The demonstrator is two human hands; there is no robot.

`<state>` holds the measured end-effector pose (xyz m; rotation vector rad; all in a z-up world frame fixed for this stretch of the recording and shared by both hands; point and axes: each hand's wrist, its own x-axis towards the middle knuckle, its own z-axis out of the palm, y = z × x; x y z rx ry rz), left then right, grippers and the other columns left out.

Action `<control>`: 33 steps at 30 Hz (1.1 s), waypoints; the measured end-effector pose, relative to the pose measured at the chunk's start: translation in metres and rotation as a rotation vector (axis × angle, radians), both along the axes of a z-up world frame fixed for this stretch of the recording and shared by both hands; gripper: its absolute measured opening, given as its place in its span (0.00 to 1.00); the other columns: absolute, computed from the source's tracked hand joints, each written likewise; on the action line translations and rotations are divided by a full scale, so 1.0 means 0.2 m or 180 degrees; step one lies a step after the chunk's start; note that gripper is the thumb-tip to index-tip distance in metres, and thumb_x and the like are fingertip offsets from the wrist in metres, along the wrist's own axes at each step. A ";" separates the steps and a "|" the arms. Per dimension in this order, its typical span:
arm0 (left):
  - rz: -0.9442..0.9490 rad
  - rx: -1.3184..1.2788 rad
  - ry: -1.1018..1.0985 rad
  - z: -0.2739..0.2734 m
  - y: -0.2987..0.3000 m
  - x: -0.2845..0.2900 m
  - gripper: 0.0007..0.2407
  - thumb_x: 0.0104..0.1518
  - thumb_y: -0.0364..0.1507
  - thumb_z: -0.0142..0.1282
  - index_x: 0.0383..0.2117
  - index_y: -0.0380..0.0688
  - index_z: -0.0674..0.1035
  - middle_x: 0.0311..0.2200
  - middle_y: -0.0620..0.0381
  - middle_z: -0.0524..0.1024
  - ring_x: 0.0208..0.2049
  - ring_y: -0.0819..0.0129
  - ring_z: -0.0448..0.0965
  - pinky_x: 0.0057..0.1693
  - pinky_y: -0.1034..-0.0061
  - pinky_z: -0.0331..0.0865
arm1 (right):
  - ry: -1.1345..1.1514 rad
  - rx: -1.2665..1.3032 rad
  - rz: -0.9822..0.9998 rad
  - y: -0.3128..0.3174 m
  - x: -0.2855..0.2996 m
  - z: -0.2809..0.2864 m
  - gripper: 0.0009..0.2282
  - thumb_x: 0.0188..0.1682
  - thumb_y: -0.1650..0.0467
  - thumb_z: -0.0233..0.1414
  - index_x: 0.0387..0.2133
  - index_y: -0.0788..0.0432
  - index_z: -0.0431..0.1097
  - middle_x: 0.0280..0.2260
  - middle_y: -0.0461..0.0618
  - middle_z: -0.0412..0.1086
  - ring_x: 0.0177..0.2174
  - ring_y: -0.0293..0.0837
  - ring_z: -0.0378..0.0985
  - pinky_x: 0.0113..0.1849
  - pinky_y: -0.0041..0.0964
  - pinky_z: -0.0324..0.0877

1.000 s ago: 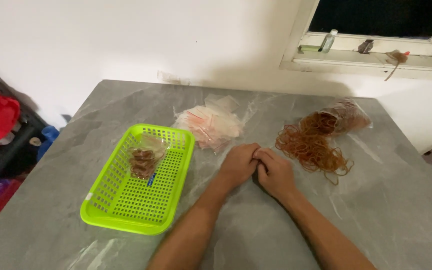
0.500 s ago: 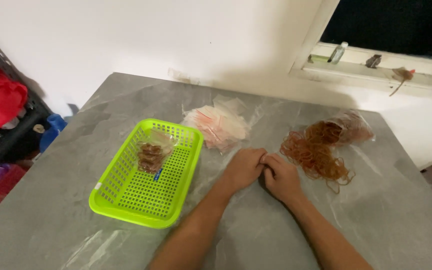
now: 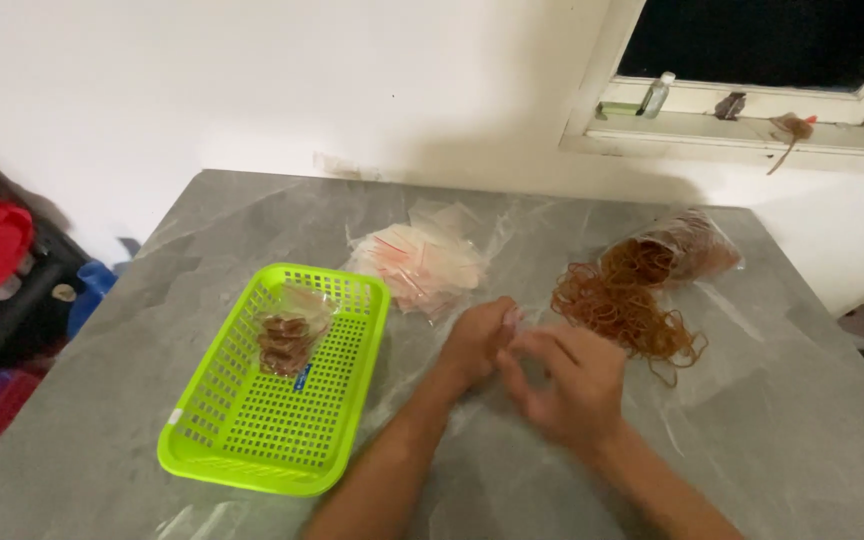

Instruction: The person is sorting rubber bands and packing them into small plastic bags, then placing the bags into a green basket.

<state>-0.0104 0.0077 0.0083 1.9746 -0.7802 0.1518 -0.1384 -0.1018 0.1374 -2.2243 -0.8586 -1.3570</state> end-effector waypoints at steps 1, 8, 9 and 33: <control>0.0007 -0.0023 0.0009 0.02 -0.01 0.03 0.14 0.66 0.40 0.35 0.26 0.48 0.66 0.24 0.50 0.74 0.27 0.51 0.73 0.36 0.56 0.58 | 0.0009 -0.0023 0.0007 0.01 -0.12 -0.05 0.06 0.50 0.68 0.58 0.26 0.56 0.73 0.28 0.48 0.76 0.24 0.44 0.76 0.28 0.36 0.68; 0.0155 0.0247 0.0227 0.08 0.00 -0.03 0.11 0.67 0.32 0.39 0.34 0.39 0.73 0.29 0.39 0.75 0.36 0.40 0.78 0.44 0.54 0.72 | 0.2522 -0.2446 -0.1215 0.04 -0.34 -0.15 0.09 0.45 0.66 0.48 0.29 0.57 0.74 0.26 0.52 0.72 0.23 0.57 0.76 0.28 0.55 0.72; 0.0103 0.0234 0.0202 0.06 -0.01 -0.03 0.11 0.67 0.32 0.39 0.33 0.38 0.72 0.29 0.38 0.75 0.37 0.38 0.78 0.44 0.52 0.72 | 0.2191 -0.2334 -0.0935 0.03 -0.31 -0.15 0.08 0.45 0.66 0.49 0.28 0.57 0.74 0.25 0.51 0.71 0.22 0.55 0.74 0.27 0.53 0.70; 0.0417 -0.1163 0.0453 0.00 -0.02 0.03 0.09 0.56 0.33 0.65 0.30 0.46 0.76 0.24 0.50 0.79 0.34 0.60 0.84 0.42 0.75 0.79 | 0.0683 -0.0764 -0.1250 -0.47 0.30 -0.46 0.12 0.51 0.67 0.60 0.21 0.56 0.66 0.16 0.47 0.63 0.17 0.45 0.69 0.20 0.36 0.61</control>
